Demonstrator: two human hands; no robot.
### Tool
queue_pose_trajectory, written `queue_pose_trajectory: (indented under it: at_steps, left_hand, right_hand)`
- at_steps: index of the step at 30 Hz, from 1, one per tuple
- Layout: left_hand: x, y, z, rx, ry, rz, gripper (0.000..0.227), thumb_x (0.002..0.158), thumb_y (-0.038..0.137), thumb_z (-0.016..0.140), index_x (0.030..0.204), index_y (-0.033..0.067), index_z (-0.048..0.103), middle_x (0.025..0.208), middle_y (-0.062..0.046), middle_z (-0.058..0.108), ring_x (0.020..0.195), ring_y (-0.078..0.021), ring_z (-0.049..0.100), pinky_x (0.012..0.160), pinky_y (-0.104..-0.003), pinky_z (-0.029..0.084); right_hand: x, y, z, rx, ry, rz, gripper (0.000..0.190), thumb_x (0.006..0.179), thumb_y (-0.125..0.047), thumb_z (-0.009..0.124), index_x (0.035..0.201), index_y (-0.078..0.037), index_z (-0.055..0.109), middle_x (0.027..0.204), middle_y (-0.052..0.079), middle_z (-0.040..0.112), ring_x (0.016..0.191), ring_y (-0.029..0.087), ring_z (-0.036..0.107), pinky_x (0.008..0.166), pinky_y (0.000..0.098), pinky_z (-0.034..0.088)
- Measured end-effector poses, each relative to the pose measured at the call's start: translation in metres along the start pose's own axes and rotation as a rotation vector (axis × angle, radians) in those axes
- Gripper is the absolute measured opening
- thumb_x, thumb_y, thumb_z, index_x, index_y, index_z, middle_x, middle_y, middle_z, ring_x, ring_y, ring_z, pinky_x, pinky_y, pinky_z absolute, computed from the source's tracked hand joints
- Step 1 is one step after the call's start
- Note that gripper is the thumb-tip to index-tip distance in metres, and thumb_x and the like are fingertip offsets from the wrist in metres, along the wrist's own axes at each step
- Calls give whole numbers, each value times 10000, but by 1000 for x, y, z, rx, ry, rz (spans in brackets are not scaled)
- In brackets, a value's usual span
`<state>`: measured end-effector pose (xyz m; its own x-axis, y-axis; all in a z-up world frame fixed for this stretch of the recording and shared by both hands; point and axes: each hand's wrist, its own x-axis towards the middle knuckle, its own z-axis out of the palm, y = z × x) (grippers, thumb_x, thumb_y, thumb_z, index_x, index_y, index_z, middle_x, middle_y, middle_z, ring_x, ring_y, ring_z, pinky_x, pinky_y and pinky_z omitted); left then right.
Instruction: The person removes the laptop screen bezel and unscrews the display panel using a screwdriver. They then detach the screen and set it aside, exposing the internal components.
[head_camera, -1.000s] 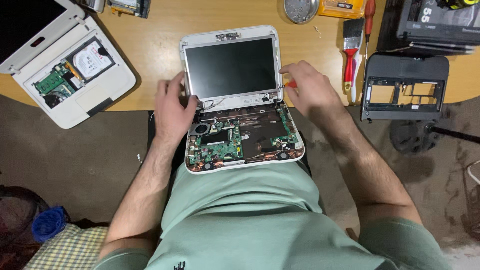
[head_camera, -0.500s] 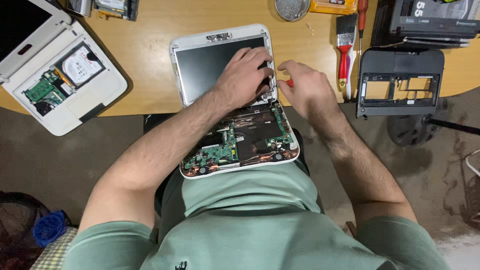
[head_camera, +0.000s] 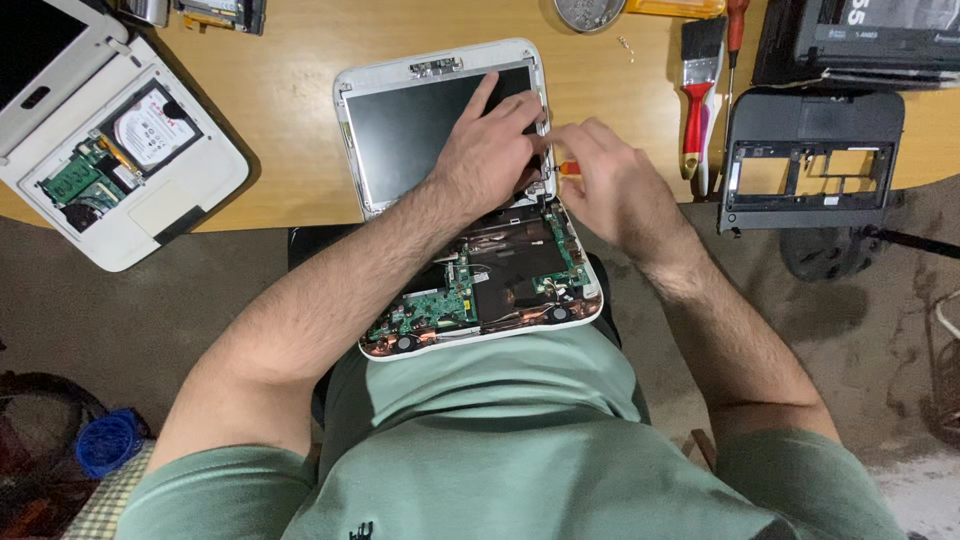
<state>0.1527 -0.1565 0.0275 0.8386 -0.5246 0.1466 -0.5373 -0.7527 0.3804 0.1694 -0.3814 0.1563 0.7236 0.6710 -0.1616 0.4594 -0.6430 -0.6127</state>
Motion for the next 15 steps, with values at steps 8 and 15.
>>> queue_pose_trajectory:
  at_steps: [8, 15]
  left_hand:
    - [0, 1, -1, -51, -28, -31, 265, 975, 280, 1001, 1216, 172, 985, 1443, -89, 704, 1601, -316, 615, 1463, -758, 209]
    - [0, 1, -1, -74, -57, -46, 296, 942, 323, 1025, 1204, 194, 975, 1475, -77, 703, 1605, -317, 596, 1452, -781, 206]
  right_hand:
    - [1, -3, -3, -168, -7, 29, 350, 1146, -6, 739, 1495, -29, 739, 1279, 184, 781, 976, 456, 796, 770, 644, 665]
    - [-2, 20, 15, -266, 19, 31, 331, 1173, -153, 853, 1467, -52, 741, 1258, 164, 869, 1097, 412, 831, 789, 601, 642]
